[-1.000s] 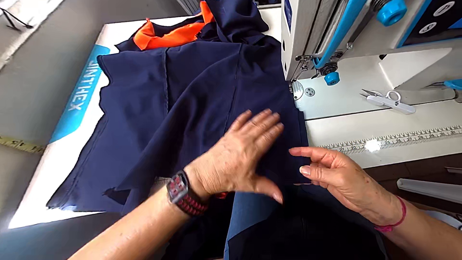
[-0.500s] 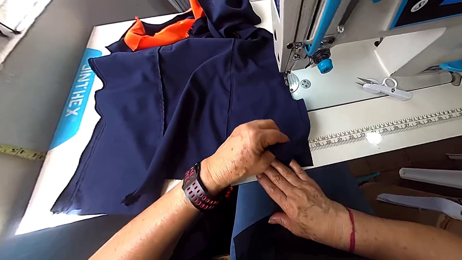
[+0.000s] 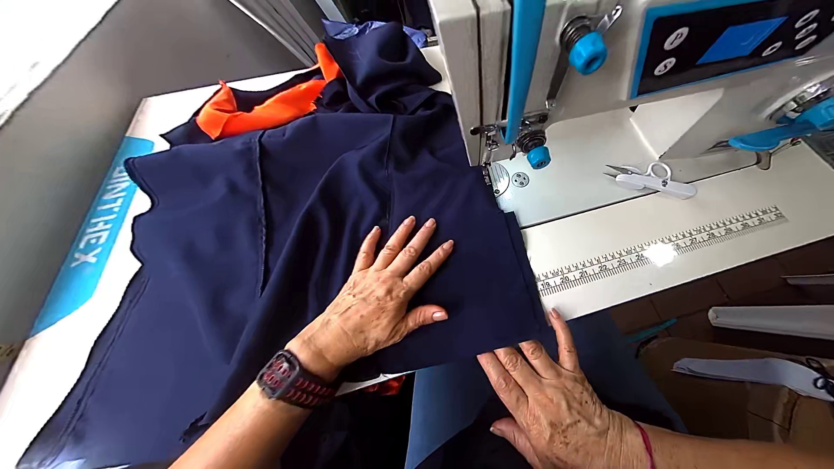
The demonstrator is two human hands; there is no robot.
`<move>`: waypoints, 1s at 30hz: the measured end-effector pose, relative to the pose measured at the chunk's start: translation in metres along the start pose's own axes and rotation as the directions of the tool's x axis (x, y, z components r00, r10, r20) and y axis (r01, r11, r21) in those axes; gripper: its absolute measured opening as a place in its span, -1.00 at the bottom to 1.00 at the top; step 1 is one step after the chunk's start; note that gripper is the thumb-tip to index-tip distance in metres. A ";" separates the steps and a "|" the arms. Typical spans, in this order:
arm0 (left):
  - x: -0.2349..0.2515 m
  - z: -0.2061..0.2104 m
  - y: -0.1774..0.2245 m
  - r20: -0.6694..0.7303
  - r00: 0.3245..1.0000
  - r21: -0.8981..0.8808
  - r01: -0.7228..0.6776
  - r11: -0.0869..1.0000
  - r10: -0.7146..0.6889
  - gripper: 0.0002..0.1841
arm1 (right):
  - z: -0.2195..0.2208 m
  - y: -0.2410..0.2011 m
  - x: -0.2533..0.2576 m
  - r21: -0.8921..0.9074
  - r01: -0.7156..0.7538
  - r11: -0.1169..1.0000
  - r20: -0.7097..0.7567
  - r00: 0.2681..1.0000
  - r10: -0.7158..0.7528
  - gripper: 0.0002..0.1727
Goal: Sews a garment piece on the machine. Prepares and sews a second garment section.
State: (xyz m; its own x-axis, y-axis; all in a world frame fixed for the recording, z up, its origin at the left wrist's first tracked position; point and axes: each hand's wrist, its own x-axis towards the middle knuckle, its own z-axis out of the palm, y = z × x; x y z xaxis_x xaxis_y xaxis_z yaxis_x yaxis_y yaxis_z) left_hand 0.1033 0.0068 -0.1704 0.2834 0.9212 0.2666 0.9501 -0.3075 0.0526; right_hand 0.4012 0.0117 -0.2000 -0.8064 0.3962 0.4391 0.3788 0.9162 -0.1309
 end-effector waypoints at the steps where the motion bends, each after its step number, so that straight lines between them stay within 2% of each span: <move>1: -0.002 -0.001 -0.004 0.007 1.000 -0.003 -0.006 1.000 0.006 -0.04 | -0.003 0.001 0.000 0.004 0.008 1.000 0.010 1.000 -0.008 -0.36; 5: 0.001 -0.005 -0.007 0.077 0.997 -0.029 0.003 1.000 0.000 0.00 | -0.013 -0.004 -0.007 0.008 -0.001 1.000 0.038 0.999 0.001 -0.47; 9: 0.007 -0.016 0.000 0.094 0.995 -0.020 0.026 0.999 -0.024 -0.16 | -0.009 -0.011 -0.008 -0.009 -0.024 1.000 0.013 1.000 0.024 -0.49; 12: 0.017 -0.025 0.023 0.022 0.987 -0.177 -0.155 0.972 0.161 -0.59 | -0.009 -0.011 -0.006 -0.023 -0.035 0.999 -0.001 0.999 0.035 -0.51; 13: 0.019 -0.026 0.032 0.003 0.971 -0.233 -0.231 0.944 0.239 -0.65 | -0.009 -0.011 -0.006 -0.019 -0.038 0.999 -0.002 0.999 0.038 -0.51; 16: 0.016 -0.019 0.045 -0.018 0.936 -0.314 -0.340 0.887 0.352 -0.66 | -0.013 -0.010 -0.008 -0.015 -0.045 0.999 -0.003 0.999 0.045 -0.53; 20: 0.014 -0.021 0.036 -0.027 0.961 -0.240 -0.273 0.931 0.275 -0.73 | -0.014 -0.008 -0.010 -0.029 -0.050 0.998 -0.024 0.998 0.050 -0.55; 23: 0.015 -0.027 0.034 -0.006 0.984 -0.122 -0.180 0.976 0.180 -0.72 | -0.014 -0.009 -0.008 -0.035 -0.049 0.998 -0.030 0.998 0.048 -0.56; 25: 0.014 -0.028 0.034 -0.001 0.983 -0.133 -0.181 0.975 0.182 -0.69 | -0.015 -0.008 -0.005 0.002 -0.051 0.999 -0.049 0.998 0.051 -0.58; 26: 0.013 -0.028 0.036 0.010 0.979 -0.173 -0.200 0.964 0.205 -0.63 | -0.015 -0.008 -0.002 0.026 -0.048 0.998 -0.054 0.997 0.050 -0.59; 29: 0.010 -0.024 0.048 0.023 0.963 -0.285 -0.253 0.925 0.270 -0.27 | -0.018 -0.006 0.005 0.078 -0.032 0.996 -0.060 0.998 0.037 -0.62; 30: 0.009 -0.021 0.052 0.002 0.961 -0.291 -0.263 0.920 0.276 -0.29 | -0.017 -0.005 0.006 0.085 -0.029 0.996 -0.057 0.998 0.034 -0.62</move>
State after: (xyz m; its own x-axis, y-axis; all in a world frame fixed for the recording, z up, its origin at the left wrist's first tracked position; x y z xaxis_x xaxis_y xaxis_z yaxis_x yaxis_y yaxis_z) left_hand 0.1525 -0.0057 -0.1453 0.5346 0.8013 0.2684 0.7615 -0.5945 0.2583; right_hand 0.4026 0.0079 -0.1814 -0.7658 0.4231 0.4842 0.3621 0.9061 -0.2190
